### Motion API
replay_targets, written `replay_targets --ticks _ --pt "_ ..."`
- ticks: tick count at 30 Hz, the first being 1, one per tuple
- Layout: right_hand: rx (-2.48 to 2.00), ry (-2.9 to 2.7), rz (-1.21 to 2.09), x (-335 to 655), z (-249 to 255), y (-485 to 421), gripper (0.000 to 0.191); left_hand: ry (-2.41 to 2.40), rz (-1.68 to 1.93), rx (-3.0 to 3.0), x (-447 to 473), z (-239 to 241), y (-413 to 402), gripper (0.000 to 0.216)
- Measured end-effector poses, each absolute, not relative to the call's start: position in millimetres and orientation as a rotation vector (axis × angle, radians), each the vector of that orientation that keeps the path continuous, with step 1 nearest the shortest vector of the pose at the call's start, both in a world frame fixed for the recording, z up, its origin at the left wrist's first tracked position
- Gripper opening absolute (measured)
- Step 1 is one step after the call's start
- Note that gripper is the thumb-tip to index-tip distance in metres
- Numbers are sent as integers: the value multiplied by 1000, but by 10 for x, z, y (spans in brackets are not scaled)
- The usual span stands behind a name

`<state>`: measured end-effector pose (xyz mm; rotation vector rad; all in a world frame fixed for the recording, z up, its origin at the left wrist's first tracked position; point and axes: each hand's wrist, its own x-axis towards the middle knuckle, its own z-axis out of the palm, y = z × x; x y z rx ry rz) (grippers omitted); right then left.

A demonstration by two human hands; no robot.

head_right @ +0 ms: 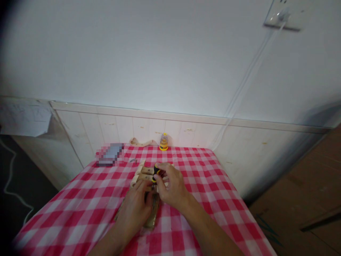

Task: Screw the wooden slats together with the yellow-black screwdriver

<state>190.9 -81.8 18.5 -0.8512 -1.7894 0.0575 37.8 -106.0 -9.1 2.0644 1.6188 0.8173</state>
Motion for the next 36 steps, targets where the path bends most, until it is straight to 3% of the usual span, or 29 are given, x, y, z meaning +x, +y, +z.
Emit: replay_targets --ticks 21,36 --pt "-886 -1734 132 1901 194 -777 27 1634 813 2084 374 -149 -1047 22" --pt "-841 -1852 174 1916 244 -832 43 1591 876 2126 380 -125 -1056 22"
